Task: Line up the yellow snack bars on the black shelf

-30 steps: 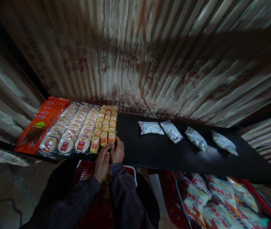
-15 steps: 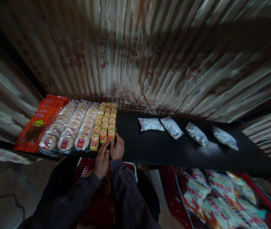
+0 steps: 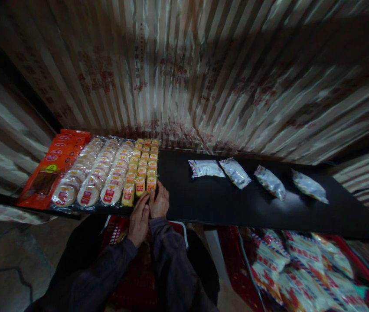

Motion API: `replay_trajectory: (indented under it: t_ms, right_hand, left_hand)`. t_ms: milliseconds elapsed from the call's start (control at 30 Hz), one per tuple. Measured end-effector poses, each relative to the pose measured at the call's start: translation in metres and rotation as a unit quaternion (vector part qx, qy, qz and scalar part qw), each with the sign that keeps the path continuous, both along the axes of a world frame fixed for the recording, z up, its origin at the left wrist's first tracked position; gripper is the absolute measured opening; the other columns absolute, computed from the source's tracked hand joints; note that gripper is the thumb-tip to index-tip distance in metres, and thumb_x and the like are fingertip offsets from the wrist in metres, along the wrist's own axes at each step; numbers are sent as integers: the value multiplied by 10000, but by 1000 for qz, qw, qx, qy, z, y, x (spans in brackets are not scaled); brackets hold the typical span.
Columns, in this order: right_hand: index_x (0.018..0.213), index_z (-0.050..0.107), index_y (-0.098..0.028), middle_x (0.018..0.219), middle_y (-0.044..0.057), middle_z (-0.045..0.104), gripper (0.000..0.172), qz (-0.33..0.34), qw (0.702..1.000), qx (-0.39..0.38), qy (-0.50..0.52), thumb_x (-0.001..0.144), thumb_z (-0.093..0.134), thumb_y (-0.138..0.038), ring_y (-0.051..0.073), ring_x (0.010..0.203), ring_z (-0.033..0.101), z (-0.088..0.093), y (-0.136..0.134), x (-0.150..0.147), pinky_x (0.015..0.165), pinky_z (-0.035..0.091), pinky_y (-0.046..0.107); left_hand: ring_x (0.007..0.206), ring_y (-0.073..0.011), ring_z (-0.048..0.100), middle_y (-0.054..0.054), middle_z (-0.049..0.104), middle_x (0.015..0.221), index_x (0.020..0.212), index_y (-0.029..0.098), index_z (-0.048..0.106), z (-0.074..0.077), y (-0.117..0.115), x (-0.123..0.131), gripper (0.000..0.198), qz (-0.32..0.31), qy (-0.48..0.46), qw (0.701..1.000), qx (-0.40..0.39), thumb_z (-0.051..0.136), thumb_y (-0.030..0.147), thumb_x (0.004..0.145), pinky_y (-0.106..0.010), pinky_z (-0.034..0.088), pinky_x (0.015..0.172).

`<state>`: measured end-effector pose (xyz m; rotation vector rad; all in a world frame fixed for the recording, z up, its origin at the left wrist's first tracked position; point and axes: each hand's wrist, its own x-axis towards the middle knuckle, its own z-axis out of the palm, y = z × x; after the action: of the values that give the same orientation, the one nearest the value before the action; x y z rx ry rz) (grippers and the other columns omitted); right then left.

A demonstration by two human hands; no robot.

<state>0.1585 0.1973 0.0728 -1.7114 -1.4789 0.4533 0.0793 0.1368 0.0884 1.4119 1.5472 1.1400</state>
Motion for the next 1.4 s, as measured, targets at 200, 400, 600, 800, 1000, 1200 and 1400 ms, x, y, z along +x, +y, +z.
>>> replay_trajectory:
  t_ms: [200,400,600,800,1000,1200,1400]
  right_hand:
    - [1312,537,-101,1253,158,636,537,-6,1000,-17,-1,881,384,-383,262,1123,553,-2,0,0,985,453,409]
    - [1308,541,-100,1241,161,637,544,-14,1000,-18,2,876,382,-389,263,1110,553,1,0,-2,982,451,412]
    - [1305,543,-111,1218,153,640,545,-13,1000,-26,9,872,381,-399,263,1092,548,5,-1,-2,979,450,413]
    - [1283,558,-102,1204,158,641,543,-6,1000,-9,7,883,378,-422,268,1099,537,3,-1,-2,985,443,421]
    - [1270,562,-110,1189,155,641,527,-1,1000,-2,-6,882,379,-414,264,1106,532,1,0,-1,983,441,421]
    - [1280,558,-111,1189,155,639,519,-5,1000,-12,-8,882,383,-393,254,1082,544,3,0,-2,969,444,399]
    - [1265,572,-123,1188,149,652,505,6,1000,4,-4,873,429,-406,247,1058,563,1,-2,3,967,443,404]
  left_hand:
    - [1372,-198,419,-127,476,1464,1340,115,528,-3,0,1,475,-1,7,1000,19,336,245,925,-386,311,1182]
    - [1373,-196,420,-125,475,1466,1345,116,530,-4,0,1,479,-2,7,1000,23,327,272,940,-384,313,1181]
    - [1385,-197,405,-124,459,1480,1373,120,510,-2,0,0,513,-15,10,999,26,296,348,966,-385,308,1183]
    - [1393,-207,394,-142,440,1490,1392,96,484,-1,-2,0,535,-14,24,999,37,281,357,971,-394,321,1177]
    - [1396,-202,388,-143,434,1493,1400,99,471,-3,-2,1,545,-13,24,999,38,265,378,979,-390,318,1178]
    - [1398,-202,384,-148,437,1490,1402,97,465,-3,-3,1,569,-16,32,998,43,247,410,981,-385,307,1183]
    - [1393,-194,388,-134,445,1484,1385,123,485,-6,-5,0,561,-9,32,998,55,240,424,979,-382,298,1187]
